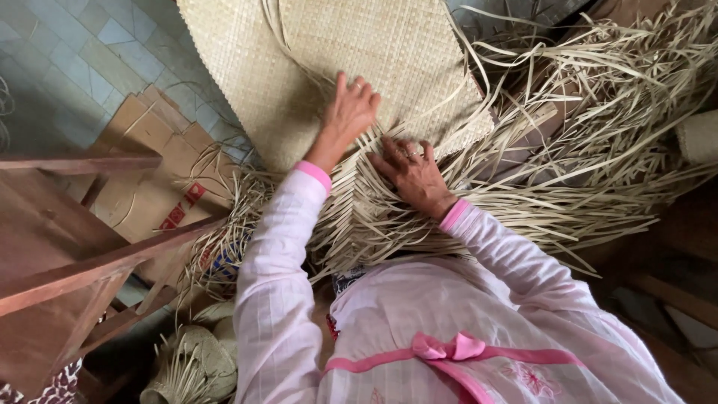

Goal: A person is weaving thin, flexible strips of plant fiber into a mat or basket structure.

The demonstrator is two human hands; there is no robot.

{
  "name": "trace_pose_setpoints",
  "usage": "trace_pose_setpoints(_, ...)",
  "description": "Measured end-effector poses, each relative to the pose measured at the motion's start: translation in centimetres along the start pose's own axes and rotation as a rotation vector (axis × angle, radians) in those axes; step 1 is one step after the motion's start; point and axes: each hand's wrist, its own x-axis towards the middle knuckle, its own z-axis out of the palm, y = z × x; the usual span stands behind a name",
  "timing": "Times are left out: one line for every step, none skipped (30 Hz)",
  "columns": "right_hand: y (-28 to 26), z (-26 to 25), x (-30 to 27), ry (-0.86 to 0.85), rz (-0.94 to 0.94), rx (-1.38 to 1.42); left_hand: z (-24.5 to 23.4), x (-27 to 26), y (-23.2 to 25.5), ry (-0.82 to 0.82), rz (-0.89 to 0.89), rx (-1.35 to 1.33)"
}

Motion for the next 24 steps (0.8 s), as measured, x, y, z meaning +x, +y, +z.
trace_pose_setpoints(0.0,0.2,-0.1,0.000,-0.004,-0.007,-0.8,0.1,-1.1,0.006,-0.005,-0.001)
trace_pose_setpoints(-0.1,0.3,-0.2,0.047,0.004,-0.012,-1.5,0.2,-2.1,0.055,0.047,0.142)
trace_pose_setpoints(-0.2,0.5,0.0,0.097,0.006,-0.016,-2.3,0.0,-3.4,0.101,0.093,0.288)
trace_pose_setpoints(-0.1,0.7,-0.1,0.101,-0.004,-0.020,-2.0,0.5,-4.8,0.102,0.082,0.292)
trace_pose_setpoints(-0.1,0.9,-0.1,0.034,0.012,-0.005,-1.7,0.9,-6.2,0.209,0.048,0.338)
trace_pose_setpoints(-0.1,1.2,0.0,-0.032,0.028,0.009,-1.4,1.3,-7.6,0.316,0.013,0.384)
trace_pose_setpoints(-0.2,1.2,0.0,-0.033,0.025,0.008,-2.3,1.5,-9.1,0.317,0.010,0.383)
trace_pose_setpoints(-0.2,1.3,0.0,0.017,0.016,-0.005,-3.1,1.7,-10.5,0.445,-0.121,0.421)
trace_pose_setpoints(-0.2,1.3,-0.2,0.065,0.012,-0.018,-4.0,2.1,-11.8,0.574,-0.250,0.456)
trace_pose_setpoints(0.0,1.5,-0.2,0.062,0.013,-0.020,-4.3,2.0,-11.5,0.575,-0.250,0.452)
trace_pose_setpoints(-0.1,1.8,-0.3,0.057,0.007,-0.014,-4.7,1.9,-11.3,0.588,-0.291,0.409)
trace_pose_setpoints(0.0,2.1,-0.4,0.052,0.000,-0.009,-5.0,1.7,-11.0,0.601,-0.332,0.365)
trace_pose_setpoints(-0.1,2.3,-0.3,0.052,0.009,-0.008,-5.4,1.5,-10.3,0.605,-0.324,0.361)
trace_pose_setpoints(-0.2,2.5,-0.2,0.073,0.010,-0.025,-5.8,1.3,-9.6,0.628,-0.382,0.296)
trace_pose_setpoints(-0.1,2.6,0.0,0.099,0.012,-0.044,-6.4,1.2,-9.0,0.654,-0.440,0.233)
trace_pose_setpoints(0.1,2.5,0.0,0.103,0.022,-0.047,-6.9,1.0,-8.1,0.661,-0.432,0.232)
trace_pose_setpoints(0.1,2.4,-0.1,0.119,0.010,-0.049,-7.3,0.5,-7.1,0.682,-0.489,0.170)
trace_pose_setpoints(0.0,2.4,-0.1,0.136,-0.002,-0.050,-7.6,0.0,-6.2,0.702,-0.545,0.107)
trace_pose_setpoints(0.0,1.5,-0.1,0.137,0.006,-0.049,-6.9,-1.1,-3.3,0.703,-0.537,0.106)
trace_pose_setpoints(0.0,0.7,0.0,0.158,-0.005,-0.018,-6.0,-2.3,-0.4,0.601,-0.422,-0.357)
trace_pose_setpoints(0.1,-0.2,0.0,0.176,-0.022,0.008,-5.2,-3.6,2.6,0.476,-0.295,-0.810)
trace_pose_setpoints(0.3,-0.5,-0.1,0.174,-0.019,0.007,-4.3,-4.3,3.9,0.477,-0.292,-0.813)
trace_pose_setpoints(0.4,-0.7,-0.1,0.338,-0.033,-0.011,-3.4,-5.2,5.2,0.430,-0.317,-0.852)
trace_pose_setpoints(0.5,-1.0,-0.1,0.501,-0.046,-0.029,-2.5,-6.2,6.5,0.382,-0.340,-0.892)
